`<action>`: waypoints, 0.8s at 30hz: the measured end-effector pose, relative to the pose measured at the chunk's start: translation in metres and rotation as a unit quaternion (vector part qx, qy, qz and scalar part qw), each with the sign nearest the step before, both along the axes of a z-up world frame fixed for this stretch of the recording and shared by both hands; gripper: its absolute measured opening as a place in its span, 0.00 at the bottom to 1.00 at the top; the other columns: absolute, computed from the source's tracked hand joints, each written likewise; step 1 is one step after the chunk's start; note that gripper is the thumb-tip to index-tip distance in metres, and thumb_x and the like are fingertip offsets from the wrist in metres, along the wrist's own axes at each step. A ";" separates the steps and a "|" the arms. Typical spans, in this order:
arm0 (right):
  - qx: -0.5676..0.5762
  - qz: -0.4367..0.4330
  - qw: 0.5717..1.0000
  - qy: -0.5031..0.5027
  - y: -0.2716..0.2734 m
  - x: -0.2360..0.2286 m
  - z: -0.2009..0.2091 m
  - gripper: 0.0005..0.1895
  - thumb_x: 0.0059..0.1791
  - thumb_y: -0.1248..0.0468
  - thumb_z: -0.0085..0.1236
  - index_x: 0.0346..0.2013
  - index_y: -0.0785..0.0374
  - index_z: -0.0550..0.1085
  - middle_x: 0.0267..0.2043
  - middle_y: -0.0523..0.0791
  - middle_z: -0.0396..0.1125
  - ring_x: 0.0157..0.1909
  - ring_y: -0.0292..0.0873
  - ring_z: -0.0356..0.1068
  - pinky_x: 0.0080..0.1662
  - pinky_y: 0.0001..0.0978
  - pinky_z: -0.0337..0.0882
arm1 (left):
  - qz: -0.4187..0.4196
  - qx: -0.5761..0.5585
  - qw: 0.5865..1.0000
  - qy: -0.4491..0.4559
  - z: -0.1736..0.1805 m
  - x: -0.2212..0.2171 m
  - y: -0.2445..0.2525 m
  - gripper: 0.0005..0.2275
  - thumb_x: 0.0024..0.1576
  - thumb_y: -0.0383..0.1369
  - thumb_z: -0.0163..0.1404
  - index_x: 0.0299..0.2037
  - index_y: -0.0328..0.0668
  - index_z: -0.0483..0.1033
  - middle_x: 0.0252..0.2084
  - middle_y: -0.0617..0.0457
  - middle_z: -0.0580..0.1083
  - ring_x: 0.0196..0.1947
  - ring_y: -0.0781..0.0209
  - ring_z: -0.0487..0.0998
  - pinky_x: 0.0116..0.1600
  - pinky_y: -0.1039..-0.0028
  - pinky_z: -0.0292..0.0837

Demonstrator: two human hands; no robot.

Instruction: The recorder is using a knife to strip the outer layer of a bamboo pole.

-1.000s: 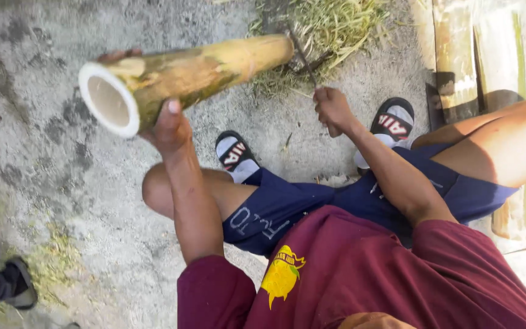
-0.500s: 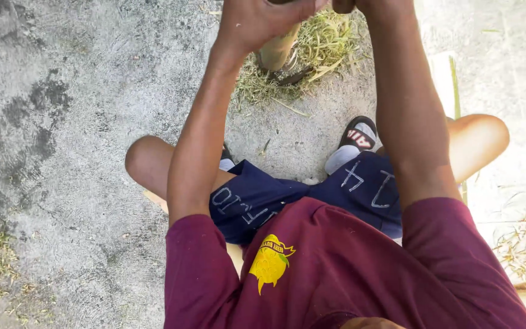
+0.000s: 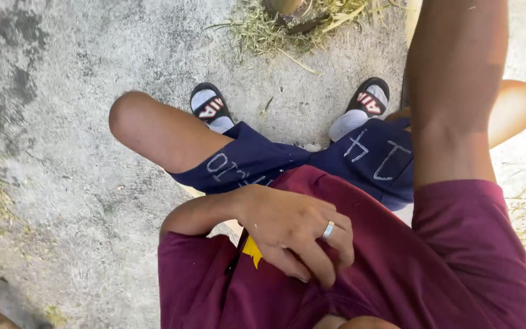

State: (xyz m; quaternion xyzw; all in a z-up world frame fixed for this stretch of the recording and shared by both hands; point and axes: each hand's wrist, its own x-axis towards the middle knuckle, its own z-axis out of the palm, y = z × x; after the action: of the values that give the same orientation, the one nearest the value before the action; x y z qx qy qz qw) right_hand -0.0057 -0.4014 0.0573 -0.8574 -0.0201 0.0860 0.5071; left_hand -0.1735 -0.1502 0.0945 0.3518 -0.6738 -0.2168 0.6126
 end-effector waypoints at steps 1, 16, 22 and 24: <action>-0.003 0.007 1.000 0.001 -0.005 -0.010 -0.010 0.15 0.62 0.55 0.46 0.39 0.63 0.69 0.21 0.40 0.66 0.19 0.34 0.68 0.23 0.29 0.70 | 0.005 0.000 1.000 0.003 0.002 -0.003 -0.002 0.12 0.64 0.33 0.51 0.57 0.55 0.77 0.54 0.52 0.71 0.56 0.54 0.73 0.59 0.64 0.69; -0.037 0.043 0.998 -0.003 -0.065 -0.122 -0.008 0.15 0.62 0.56 0.45 0.39 0.63 0.70 0.21 0.41 0.65 0.20 0.35 0.67 0.24 0.30 0.69 | 0.377 -0.180 0.855 0.308 0.040 -0.042 -0.059 0.05 0.57 0.21 0.58 0.41 0.35 0.79 0.39 0.48 0.78 0.32 0.59 0.81 0.34 0.74 0.75; -0.033 0.097 0.995 -0.013 -0.057 -0.131 -0.031 0.14 0.62 0.56 0.45 0.39 0.63 0.70 0.21 0.41 0.65 0.20 0.36 0.67 0.25 0.31 0.69 | 0.104 -0.211 0.894 0.382 0.045 -0.041 -0.084 0.07 0.65 0.28 0.56 0.50 0.37 0.75 0.50 0.49 0.76 0.40 0.60 0.83 0.43 0.77 0.82; -0.033 0.120 0.992 0.009 -0.057 -0.142 -0.028 0.14 0.62 0.57 0.45 0.39 0.63 0.70 0.21 0.41 0.65 0.20 0.36 0.67 0.25 0.31 0.69 | 0.042 -0.187 0.904 0.381 0.048 -0.038 -0.090 0.07 0.61 0.27 0.57 0.45 0.30 0.78 0.46 0.42 0.78 0.32 0.65 0.83 0.35 0.78 0.78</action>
State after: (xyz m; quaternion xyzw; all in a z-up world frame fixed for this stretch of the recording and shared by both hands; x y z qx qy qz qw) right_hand -0.1479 -0.4588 0.0289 -0.8644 -0.1156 0.1547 0.4643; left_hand -0.2116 -0.2401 0.1428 0.1495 -0.4016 -0.1781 0.8858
